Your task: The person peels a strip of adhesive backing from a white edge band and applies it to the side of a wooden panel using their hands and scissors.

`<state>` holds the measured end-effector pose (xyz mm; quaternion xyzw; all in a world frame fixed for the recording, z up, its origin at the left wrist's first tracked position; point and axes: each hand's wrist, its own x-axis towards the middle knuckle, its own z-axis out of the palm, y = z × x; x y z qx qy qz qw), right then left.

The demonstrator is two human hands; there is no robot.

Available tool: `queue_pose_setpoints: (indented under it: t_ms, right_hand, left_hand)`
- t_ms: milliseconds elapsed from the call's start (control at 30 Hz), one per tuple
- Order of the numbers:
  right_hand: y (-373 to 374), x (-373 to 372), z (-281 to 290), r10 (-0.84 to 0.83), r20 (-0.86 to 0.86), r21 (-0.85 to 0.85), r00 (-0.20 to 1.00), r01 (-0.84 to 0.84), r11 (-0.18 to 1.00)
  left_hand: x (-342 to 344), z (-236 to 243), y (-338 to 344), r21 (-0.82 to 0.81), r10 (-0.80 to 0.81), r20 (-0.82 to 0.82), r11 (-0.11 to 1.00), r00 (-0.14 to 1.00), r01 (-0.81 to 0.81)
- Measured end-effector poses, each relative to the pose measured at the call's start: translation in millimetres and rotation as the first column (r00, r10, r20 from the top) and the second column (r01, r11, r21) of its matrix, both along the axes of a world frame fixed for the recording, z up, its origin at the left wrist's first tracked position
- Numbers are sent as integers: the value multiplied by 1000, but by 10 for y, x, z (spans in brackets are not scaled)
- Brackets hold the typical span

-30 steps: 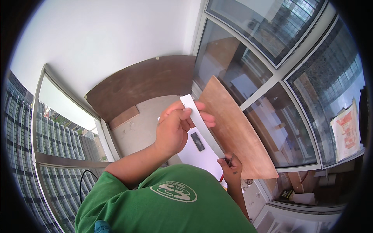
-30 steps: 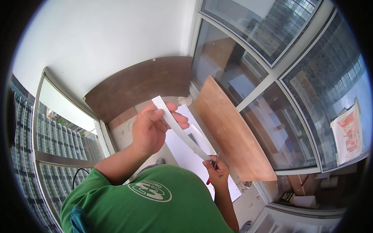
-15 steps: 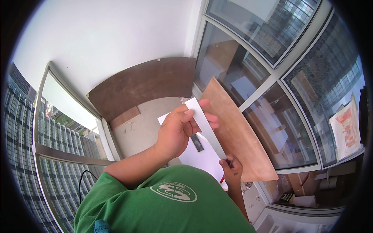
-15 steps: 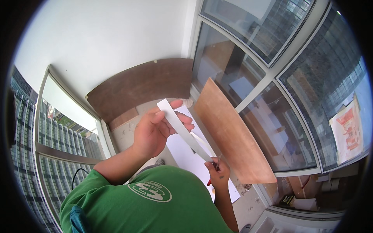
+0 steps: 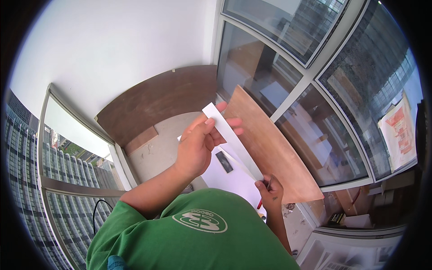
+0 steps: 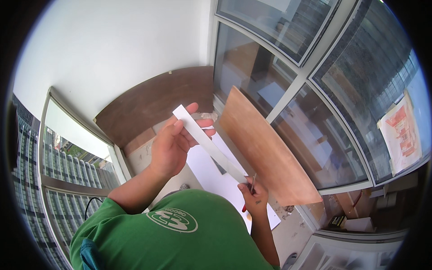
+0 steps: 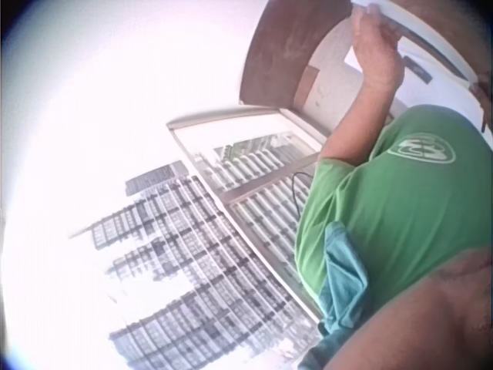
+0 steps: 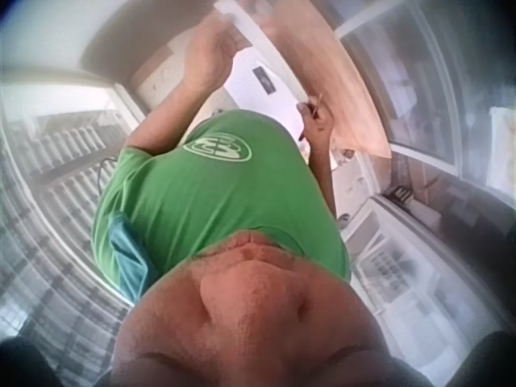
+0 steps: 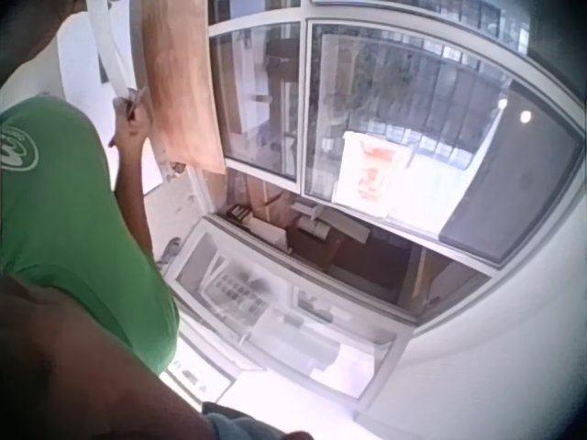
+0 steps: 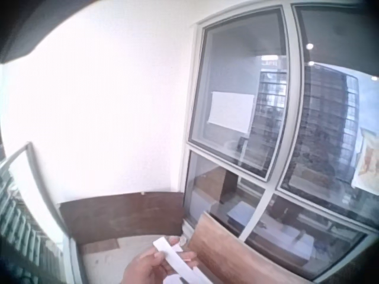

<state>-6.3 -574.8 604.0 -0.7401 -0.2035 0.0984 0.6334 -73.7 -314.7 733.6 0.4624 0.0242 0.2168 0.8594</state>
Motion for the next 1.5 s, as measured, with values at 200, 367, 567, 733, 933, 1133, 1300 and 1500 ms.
queue_pose_setpoints:
  t_ms: [200, 367, 567, 733, 933, 1133, 1300, 1500]
  right_hand:
    - [-70, 50, 120, 43, 85, -195, 995, -26, 980]
    - [-152, 77, 254, 11, 126, -192, 992, 14, 981]
    - [-186, 159, 169, 17, 158, -220, 987, 18, 975]
    - [-176, 213, 59, 38, 228, -196, 973, 8, 981]
    - [-234, 262, 46, 28, 239, -202, 971, 21, 979]
    - [-235, 308, 554, -127, 335, -81, 933, 163, 983]
    - [-234, 311, 873, -102, 494, -197, 864, 226, 954]
    - [254, 260, 1311, -29, 576, -391, 817, 306, 868]
  left_hand:
    - [95, -171, 108, 293, 187, 69, 935, 980, -199]
    - [105, -239, 179, 303, 202, 140, 923, 969, -236]
    - [67, -219, 110, 294, 187, 152, 929, 971, -225]
    - [23, -262, 115, 409, 184, 216, 875, 959, -260]
    - [-42, -141, 297, 767, 189, 192, 583, 963, -267]
    - [93, 273, 694, 982, 202, 71, 159, 977, -105]
    - [325, 222, 1043, 996, 119, 64, 46, 991, -70]
    - [670, 24, 1626, 1000, 50, 0, -2, 999, 0]
